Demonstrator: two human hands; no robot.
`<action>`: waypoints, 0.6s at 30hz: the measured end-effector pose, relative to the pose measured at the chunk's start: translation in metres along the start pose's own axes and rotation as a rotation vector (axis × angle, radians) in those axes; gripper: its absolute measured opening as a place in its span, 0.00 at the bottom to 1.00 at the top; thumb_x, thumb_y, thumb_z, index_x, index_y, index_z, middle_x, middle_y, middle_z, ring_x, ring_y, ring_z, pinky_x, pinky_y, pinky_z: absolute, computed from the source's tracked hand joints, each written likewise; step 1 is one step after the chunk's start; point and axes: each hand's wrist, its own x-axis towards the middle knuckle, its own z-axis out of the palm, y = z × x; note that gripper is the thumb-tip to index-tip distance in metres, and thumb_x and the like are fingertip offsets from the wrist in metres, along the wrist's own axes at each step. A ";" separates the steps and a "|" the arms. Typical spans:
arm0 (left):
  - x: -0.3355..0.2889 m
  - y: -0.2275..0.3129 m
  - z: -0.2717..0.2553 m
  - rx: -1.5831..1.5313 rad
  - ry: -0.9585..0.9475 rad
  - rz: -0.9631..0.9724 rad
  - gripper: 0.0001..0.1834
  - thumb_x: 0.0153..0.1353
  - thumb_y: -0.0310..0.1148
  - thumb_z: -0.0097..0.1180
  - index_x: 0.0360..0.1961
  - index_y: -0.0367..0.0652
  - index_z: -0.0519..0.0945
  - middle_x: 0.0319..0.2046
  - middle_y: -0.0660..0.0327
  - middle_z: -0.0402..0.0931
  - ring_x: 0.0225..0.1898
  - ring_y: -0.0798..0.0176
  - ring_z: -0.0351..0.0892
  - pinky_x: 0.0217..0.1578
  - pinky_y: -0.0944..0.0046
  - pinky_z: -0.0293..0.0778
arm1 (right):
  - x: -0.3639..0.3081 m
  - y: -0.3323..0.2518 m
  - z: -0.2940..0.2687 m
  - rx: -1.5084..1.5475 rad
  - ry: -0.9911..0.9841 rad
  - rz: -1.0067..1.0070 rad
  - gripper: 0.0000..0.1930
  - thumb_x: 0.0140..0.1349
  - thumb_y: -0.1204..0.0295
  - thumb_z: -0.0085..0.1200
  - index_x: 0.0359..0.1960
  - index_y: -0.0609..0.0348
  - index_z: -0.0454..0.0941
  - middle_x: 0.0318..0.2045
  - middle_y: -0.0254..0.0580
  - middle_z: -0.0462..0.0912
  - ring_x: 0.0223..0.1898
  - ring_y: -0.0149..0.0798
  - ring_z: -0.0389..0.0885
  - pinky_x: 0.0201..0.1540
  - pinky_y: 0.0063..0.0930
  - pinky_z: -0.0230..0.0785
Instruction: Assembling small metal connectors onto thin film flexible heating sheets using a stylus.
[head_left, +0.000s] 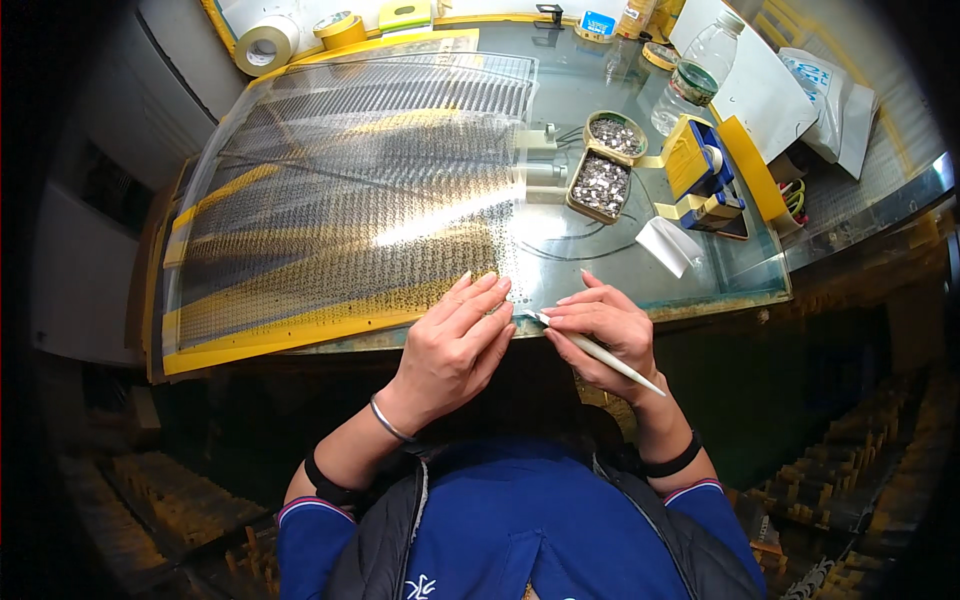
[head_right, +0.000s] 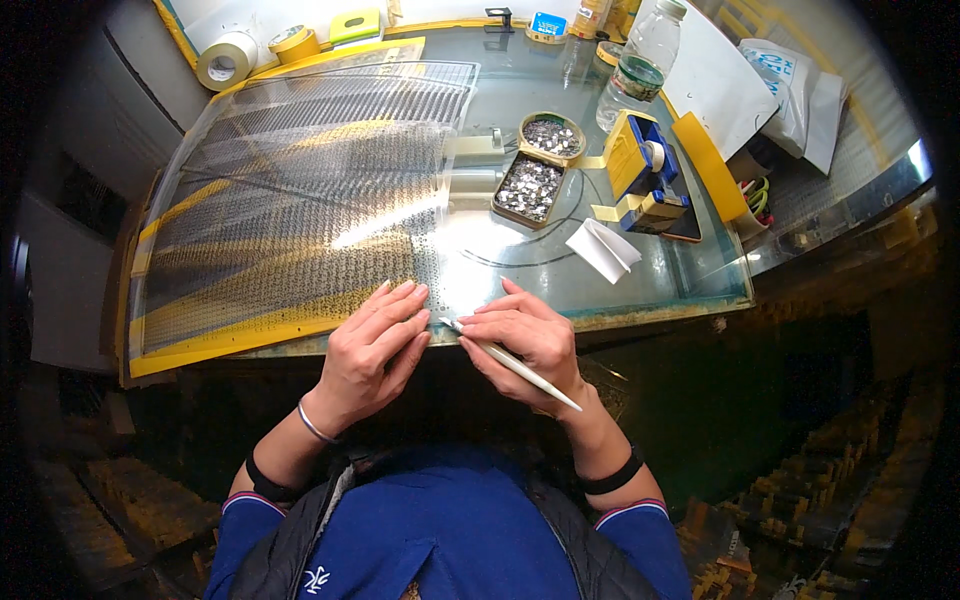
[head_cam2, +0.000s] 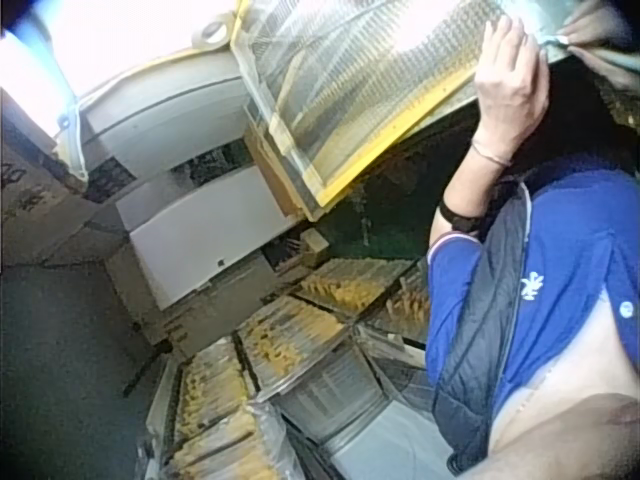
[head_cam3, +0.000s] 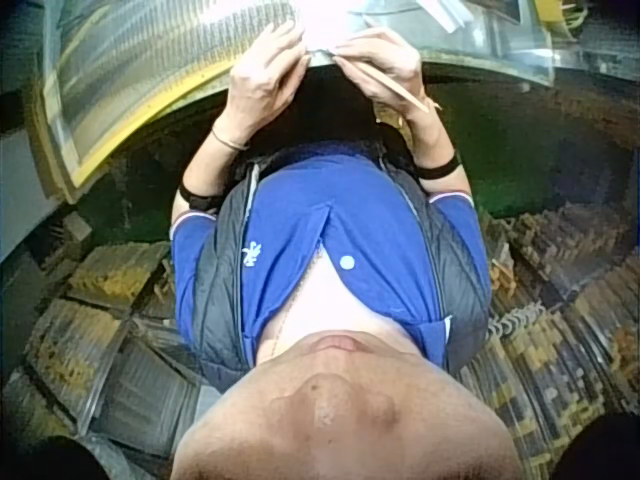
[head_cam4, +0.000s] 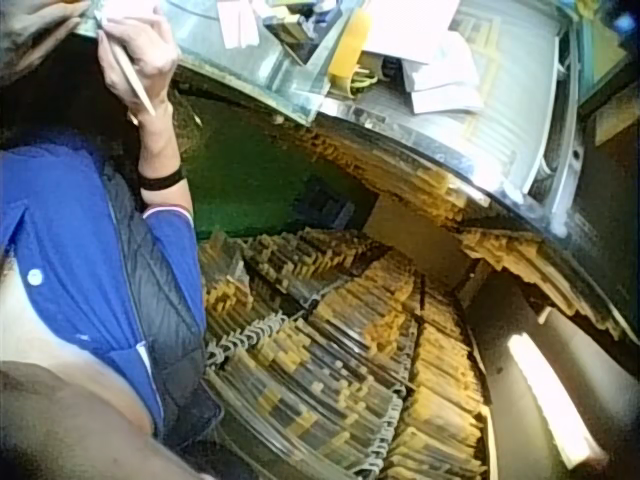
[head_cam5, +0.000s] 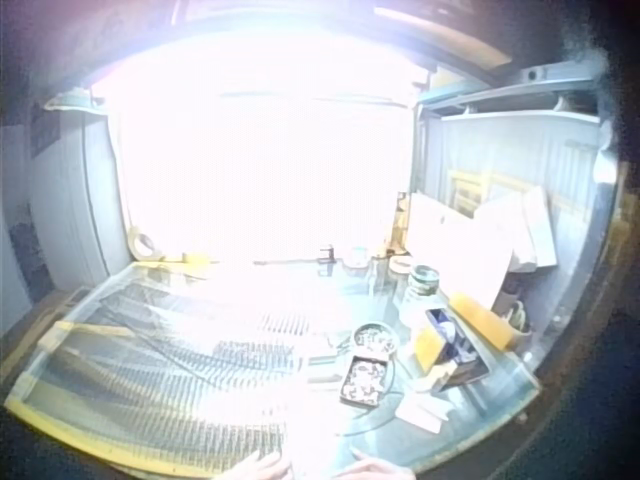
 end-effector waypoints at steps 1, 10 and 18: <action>0.000 0.000 0.000 0.001 0.001 -0.001 0.10 0.57 0.26 0.62 0.41 0.36 0.81 0.50 0.50 0.79 0.56 0.47 0.77 0.60 0.48 0.69 | 0.000 0.000 0.001 -0.014 0.011 -0.022 0.09 0.47 0.79 0.67 0.31 0.55 0.84 0.32 0.36 0.87 0.36 0.39 0.86 0.56 0.48 0.72; 0.004 0.001 0.000 -0.014 0.013 -0.007 0.09 0.54 0.24 0.62 0.38 0.36 0.81 0.48 0.49 0.80 0.54 0.47 0.78 0.58 0.48 0.71 | -0.007 -0.001 0.012 -0.145 0.083 -0.119 0.10 0.45 0.78 0.68 0.30 0.54 0.83 0.32 0.34 0.86 0.35 0.38 0.84 0.54 0.49 0.73; 0.007 0.000 0.001 -0.046 0.017 -0.012 0.07 0.52 0.23 0.61 0.35 0.36 0.81 0.46 0.50 0.81 0.52 0.47 0.80 0.58 0.50 0.72 | -0.011 -0.007 0.021 -0.241 0.163 -0.135 0.09 0.46 0.78 0.67 0.30 0.54 0.82 0.31 0.33 0.85 0.35 0.38 0.84 0.54 0.50 0.73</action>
